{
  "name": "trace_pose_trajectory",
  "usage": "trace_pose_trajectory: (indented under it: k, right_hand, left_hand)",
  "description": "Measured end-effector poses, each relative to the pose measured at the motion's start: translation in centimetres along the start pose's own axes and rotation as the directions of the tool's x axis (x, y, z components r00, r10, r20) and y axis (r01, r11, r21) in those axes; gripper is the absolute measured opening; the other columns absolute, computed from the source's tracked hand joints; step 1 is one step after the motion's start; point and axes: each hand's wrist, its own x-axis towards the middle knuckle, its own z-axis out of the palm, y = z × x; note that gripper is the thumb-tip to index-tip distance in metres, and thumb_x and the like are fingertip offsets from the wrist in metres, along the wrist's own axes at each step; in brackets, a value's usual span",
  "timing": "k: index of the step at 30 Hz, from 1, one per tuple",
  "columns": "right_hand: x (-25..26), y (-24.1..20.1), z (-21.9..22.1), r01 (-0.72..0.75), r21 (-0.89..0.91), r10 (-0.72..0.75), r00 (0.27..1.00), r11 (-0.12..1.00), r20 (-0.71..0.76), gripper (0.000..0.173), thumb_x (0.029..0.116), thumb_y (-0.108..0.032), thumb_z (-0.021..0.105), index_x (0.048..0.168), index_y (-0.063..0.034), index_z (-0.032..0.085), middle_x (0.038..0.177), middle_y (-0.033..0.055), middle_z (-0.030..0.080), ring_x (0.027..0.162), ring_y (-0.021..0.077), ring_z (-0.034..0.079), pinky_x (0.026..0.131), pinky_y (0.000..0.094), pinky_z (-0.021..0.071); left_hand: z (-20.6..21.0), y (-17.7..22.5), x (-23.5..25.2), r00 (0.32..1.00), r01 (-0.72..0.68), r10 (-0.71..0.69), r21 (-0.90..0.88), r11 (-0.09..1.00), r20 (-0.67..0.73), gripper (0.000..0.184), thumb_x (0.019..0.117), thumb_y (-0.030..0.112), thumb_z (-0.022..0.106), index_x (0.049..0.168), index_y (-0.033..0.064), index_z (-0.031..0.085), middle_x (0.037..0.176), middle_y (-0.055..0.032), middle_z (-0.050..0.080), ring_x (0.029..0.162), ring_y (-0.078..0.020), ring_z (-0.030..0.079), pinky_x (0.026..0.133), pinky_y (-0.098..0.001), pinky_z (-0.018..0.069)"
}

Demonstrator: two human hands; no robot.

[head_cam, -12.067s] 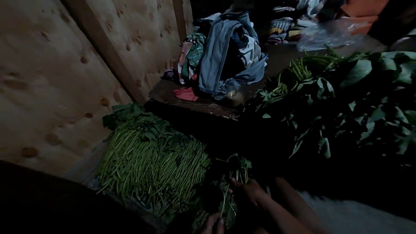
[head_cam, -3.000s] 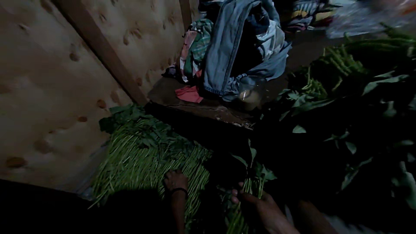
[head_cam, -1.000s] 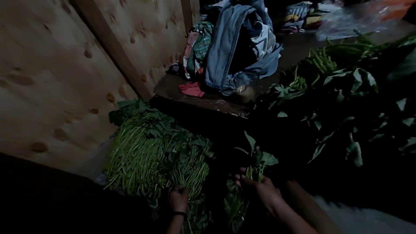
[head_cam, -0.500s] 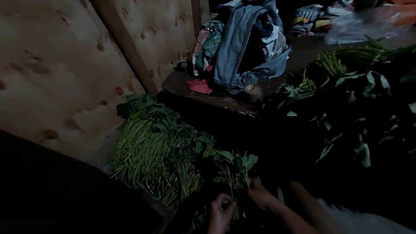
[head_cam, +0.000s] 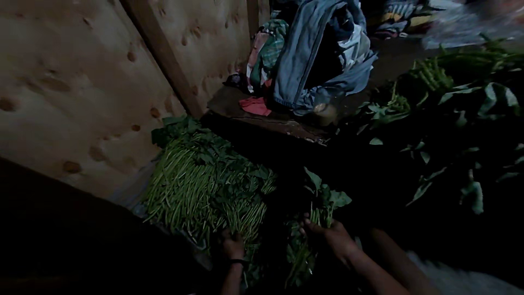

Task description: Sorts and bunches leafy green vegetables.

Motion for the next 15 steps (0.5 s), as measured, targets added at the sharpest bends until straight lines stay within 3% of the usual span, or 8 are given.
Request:
trace_pose_trajectory:
  k: [2,4,6,8,10,12,14,15]
  right_hand:
    - [-0.1,0.0,0.0,0.0,0.022,0.0,1.0,1.0,-0.004,0.023,0.1003,-0.004,0.063,0.122,0.0008,0.06,0.096,0.0119,0.072,0.083,0.019,0.073,0.075,0.0311,0.0625]
    - [0.1,0.1,-0.1,0.001,0.021,-0.001,1.0,1.0,0.005,0.024,0.1003,-0.004,0.063,0.123,0.0011,0.06,0.096,0.012,0.072,0.083,0.0193,0.073,0.075,0.0314,0.0627]
    - [0.2,0.2,0.0,-0.007,0.007,0.007,1.0,1.0,0.012,0.024,0.1004,-0.004,0.063,0.124,0.0005,0.059,0.097,0.0117,0.072,0.084,0.0189,0.073,0.075,0.0312,0.0625]
    - [0.2,0.0,0.2,-0.02,-0.002,0.02,1.0,1.0,0.011,0.025,0.1002,-0.005,0.064,0.124,0.0002,0.059,0.098,0.0113,0.072,0.084,0.0183,0.073,0.075,0.0305,0.0627]
    - [0.1,0.0,0.3,-0.027,0.005,0.027,1.0,1.0,0.01,0.023,0.1006,-0.005,0.063,0.123,0.0,0.059,0.097,0.0112,0.072,0.082,0.0184,0.073,0.074,0.0306,0.0624]
    - [0.1,0.0,0.2,-0.023,0.01,0.023,1.0,1.0,0.014,0.022,0.101,-0.005,0.062,0.122,-0.0005,0.06,0.096,0.0106,0.072,0.082,0.0183,0.073,0.073,0.0308,0.0621]
    - [0.0,0.0,0.1,-0.016,0.014,0.016,1.0,1.0,0.012,0.022,0.1011,-0.005,0.062,0.122,-0.0004,0.059,0.094,0.0105,0.072,0.08,0.0183,0.072,0.072,0.0309,0.0618]
    - [0.0,0.0,0.1,-0.018,0.019,0.018,1.0,1.0,0.008,0.023,0.1009,-0.005,0.063,0.123,-0.0003,0.059,0.094,0.0107,0.071,0.08,0.0187,0.072,0.071,0.0311,0.0617]
  left_hand:
    - [-0.7,-1.7,1.1,0.998,0.019,-0.027,0.115,0.993,0.062,0.042,0.0989,0.027,0.066,0.132,0.0019,0.066,0.137,-0.0213,0.062,0.132,-0.0372,0.056,0.114,-0.0524,0.0405]
    - [-1.8,-2.4,1.1,0.997,-0.005,-0.001,0.081,0.997,0.072,0.03,0.1003,0.02,0.063,0.122,0.001,0.071,0.127,-0.0206,0.068,0.125,-0.0364,0.061,0.111,-0.0526,0.0433]
    - [-2.9,-3.0,0.8,0.998,-0.054,0.057,-0.088,0.995,0.034,0.028,0.1009,0.015,0.062,0.12,-0.0032,0.07,0.126,-0.0241,0.067,0.124,-0.0381,0.061,0.11,-0.0533,0.0445]
    - [-4.4,-3.1,0.0,0.997,-0.064,0.078,-0.327,0.943,0.029,0.027,0.1022,0.012,0.06,0.12,-0.0059,0.067,0.12,-0.0227,0.068,0.112,-0.0322,0.066,0.1,-0.0473,0.0521]
    - [-6.1,-2.3,-1.4,0.995,0.037,0.026,-0.625,0.78,0.091,0.021,0.1037,0.007,0.056,0.117,-0.0069,0.063,0.1,-0.0134,0.068,0.082,-0.0165,0.066,0.074,-0.0314,0.0568]
    - [-7.8,-1.0,-3.4,0.984,0.163,-0.019,-0.838,0.521,0.18,0.016,0.1069,0.005,0.044,0.107,-0.002,0.059,0.079,-0.0034,0.063,0.057,-0.008,0.059,0.053,-0.0224,0.0526]
    - [-8.7,-0.5,-4.5,0.972,0.218,-0.011,-0.884,0.413,0.235,0.02,0.1088,0.008,0.036,0.104,0.003,0.055,0.075,0.0006,0.061,0.051,-0.0045,0.055,0.048,-0.0187,0.05]
    - [-8.9,-0.5,-4.9,0.968,0.234,-0.028,-0.861,0.452,0.248,0.018,0.1084,0.007,0.039,0.107,0.0012,0.056,0.079,-0.0015,0.063,0.055,-0.0056,0.056,0.05,-0.0199,0.0507]
